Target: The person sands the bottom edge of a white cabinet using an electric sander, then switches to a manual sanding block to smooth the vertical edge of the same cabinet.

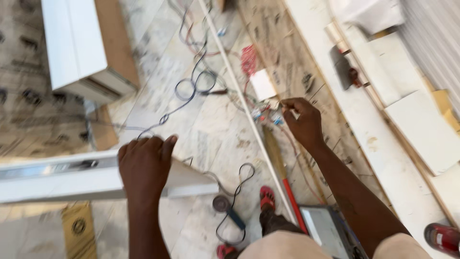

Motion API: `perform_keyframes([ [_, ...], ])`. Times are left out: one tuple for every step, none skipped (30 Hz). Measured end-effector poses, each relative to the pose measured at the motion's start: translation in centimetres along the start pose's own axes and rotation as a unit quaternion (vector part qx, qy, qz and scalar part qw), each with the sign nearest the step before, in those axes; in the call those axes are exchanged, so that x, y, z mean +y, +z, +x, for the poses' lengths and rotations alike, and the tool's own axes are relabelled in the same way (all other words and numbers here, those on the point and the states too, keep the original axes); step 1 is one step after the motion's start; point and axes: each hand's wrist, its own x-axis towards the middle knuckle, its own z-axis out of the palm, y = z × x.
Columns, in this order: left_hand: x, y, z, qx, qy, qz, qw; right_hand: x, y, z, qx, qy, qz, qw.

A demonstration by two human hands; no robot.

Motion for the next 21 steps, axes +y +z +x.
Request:
perform_keyframes([
  [-0.1,0.0,0.4,-0.006,-0.008,0.007,1.000,2.4,-0.4,1.4,0.040,-0.005,-0.041,0.998],
  [0.0,-0.1,0.7,-0.013,-0.021,0.017,1.000,5.2,-0.9,3.1,0.079,-0.005,-0.126,0.989],
  [0.2,0.0,1.0,-0.035,-0.028,0.026,0.999,8.1,-1.7,4.8,0.118,-0.004,-0.209,0.971],
  [0.4,-0.1,1.3,-0.057,-0.041,0.038,0.997,10.9,-2.3,6.6,0.132,0.020,-0.263,0.956],
  [0.5,-0.1,1.5,-0.078,-0.054,0.050,0.994,13.6,-3.2,8.2,0.146,0.045,-0.315,0.937],
  [0.5,-0.2,1.5,-0.087,-0.065,0.054,0.993,15.8,-3.7,9.3,0.122,0.090,-0.346,0.926],
  [0.5,-0.2,1.4,-0.096,-0.076,0.057,0.991,17.8,-4.4,10.4,0.097,0.135,-0.376,0.912],
  [0.5,-0.2,1.3,-0.108,-0.091,0.063,0.988,19.6,-4.8,11.1,0.079,0.176,-0.365,0.911],
  [0.4,0.1,1.4,-0.130,-0.102,0.062,0.984,21.1,-5.1,11.8,0.061,0.217,-0.353,0.908],
  [0.1,0.1,1.3,-0.154,-0.114,0.064,0.979,22.1,-5.0,11.9,0.067,0.214,-0.377,0.899],
  [-0.2,0.2,1.2,-0.177,-0.127,0.065,0.974,22.8,-4.9,11.9,0.073,0.211,-0.399,0.889],
  [-0.4,0.3,0.8,-0.187,-0.132,0.062,0.971,23.2,-4.7,11.6,0.079,0.211,-0.423,0.878],
  [-0.6,0.3,0.4,-0.197,-0.137,0.059,0.969,23.2,-4.1,11.6,0.085,0.210,-0.446,0.866],
  [-0.8,0.3,0.2,-0.208,-0.140,0.056,0.966,23.0,-3.9,11.6,0.092,0.227,-0.438,0.865],
  [-0.9,0.4,-0.1,-0.229,-0.147,0.061,0.960,22.8,-4.0,11.9,0.099,0.244,-0.429,0.864],
  [-0.9,0.4,-0.4,-0.249,-0.150,0.067,0.955,22.5,-3.9,12.2,0.108,0.261,-0.421,0.862],
  [-0.9,0.2,-0.6,-0.269,-0.153,0.073,0.948,22.0,-3.6,12.6,0.084,0.265,-0.430,0.859],
  [-1.1,0.1,-0.8,-0.237,-0.140,0.052,0.960,21.6,-3.5,12.5,0.061,0.272,-0.440,0.854],
  [-1.1,-0.1,-1.1,-0.205,-0.126,0.032,0.970,21.1,-3.3,12.1,0.037,0.278,-0.450,0.848],
  [-1.0,-0.3,-1.2,-0.170,-0.105,0.009,0.980,20.6,-3.3,11.7,0.034,0.295,-0.417,0.859],
  [-0.8,-0.5,-1.4,-0.144,-0.091,-0.001,0.985,20.1,-3.2,11.2,0.032,0.312,-0.383,0.869],
])
